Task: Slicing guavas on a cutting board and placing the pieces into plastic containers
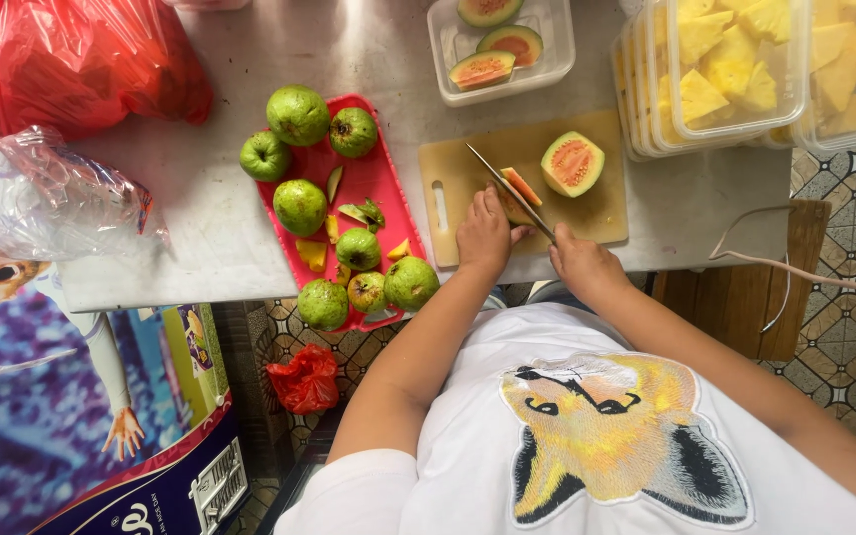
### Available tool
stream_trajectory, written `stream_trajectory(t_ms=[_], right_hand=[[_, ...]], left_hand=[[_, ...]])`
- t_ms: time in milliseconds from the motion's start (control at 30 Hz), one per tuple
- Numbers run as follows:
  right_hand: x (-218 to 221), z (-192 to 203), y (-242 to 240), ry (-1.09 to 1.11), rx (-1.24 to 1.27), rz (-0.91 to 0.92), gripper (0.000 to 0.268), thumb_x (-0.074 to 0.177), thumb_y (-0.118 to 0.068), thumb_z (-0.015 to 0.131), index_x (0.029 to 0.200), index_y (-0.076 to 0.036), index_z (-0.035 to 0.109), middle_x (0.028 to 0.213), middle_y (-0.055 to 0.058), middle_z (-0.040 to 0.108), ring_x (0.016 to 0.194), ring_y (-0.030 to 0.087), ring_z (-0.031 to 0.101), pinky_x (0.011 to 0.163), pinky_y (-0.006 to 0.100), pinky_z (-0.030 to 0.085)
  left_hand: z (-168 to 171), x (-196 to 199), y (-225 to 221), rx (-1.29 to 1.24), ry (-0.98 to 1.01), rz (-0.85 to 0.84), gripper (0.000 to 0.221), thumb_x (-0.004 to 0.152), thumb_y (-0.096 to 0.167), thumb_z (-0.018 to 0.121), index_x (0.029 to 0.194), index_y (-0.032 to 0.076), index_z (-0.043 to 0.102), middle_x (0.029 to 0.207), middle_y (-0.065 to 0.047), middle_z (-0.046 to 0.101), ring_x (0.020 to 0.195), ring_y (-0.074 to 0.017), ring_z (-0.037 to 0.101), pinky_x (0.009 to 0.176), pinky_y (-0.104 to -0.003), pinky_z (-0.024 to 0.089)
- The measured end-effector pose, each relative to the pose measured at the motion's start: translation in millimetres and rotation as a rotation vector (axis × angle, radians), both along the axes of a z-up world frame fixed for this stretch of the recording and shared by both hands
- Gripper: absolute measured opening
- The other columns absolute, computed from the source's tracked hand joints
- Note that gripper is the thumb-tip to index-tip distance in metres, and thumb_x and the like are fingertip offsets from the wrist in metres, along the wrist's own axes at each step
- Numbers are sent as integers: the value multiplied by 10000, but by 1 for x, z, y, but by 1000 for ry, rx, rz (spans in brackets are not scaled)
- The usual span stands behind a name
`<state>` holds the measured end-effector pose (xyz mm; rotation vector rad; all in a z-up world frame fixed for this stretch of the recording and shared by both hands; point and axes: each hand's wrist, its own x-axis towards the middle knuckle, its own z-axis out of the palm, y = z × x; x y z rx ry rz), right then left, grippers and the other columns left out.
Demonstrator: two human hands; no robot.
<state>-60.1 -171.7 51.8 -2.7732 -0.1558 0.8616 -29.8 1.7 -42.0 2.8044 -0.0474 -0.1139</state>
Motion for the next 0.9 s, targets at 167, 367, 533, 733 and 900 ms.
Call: stream_trajectory(t_ms=[167,367,533,733,900], right_hand=[[9,-20,5,27,-1,-2,257,1057,-369,425,1120,-121,438,811,242,728,839,477,748,759,592,606],[25,-23,15,78,49,-42,260,1045,-358,460,1133,-114,445,885,263,740,906,495,737,801,604,591],[18,-13,11,65,49,-53,265,1048,-368,449,1120,-113,447,923,284,735,930,498,732,822,613,586],[0,-9,1,-186,108,-57,303,1030,-376,531,1202,-142,446,712,220,706,739,450,740,711,549,591],[-4,-11,-4,-211,368,-306,494,900,-332,708,1310,-199,467,743,192,706,847,450,715,773,569,556]], left_hand=[[0,0,0,-7,-37,12,1140,584,632,808,1445,1,409,1130,-83,508,995,-263,645,720,-460,641],[-9,0,-3,-10,-71,19,1147,572,625,817,1443,-5,418,1143,-98,520,997,-272,648,702,-448,640],[-23,0,-4,-65,-68,33,1131,593,607,822,1450,-2,405,1171,-108,512,1023,-286,645,714,-458,639],[-16,2,0,-30,38,6,1077,644,555,872,1401,-25,372,1214,-131,474,1069,-310,630,795,-454,633],[54,7,7,-231,277,73,1400,591,548,923,1624,76,103,1474,-185,405,1285,-405,565,972,-582,563]])
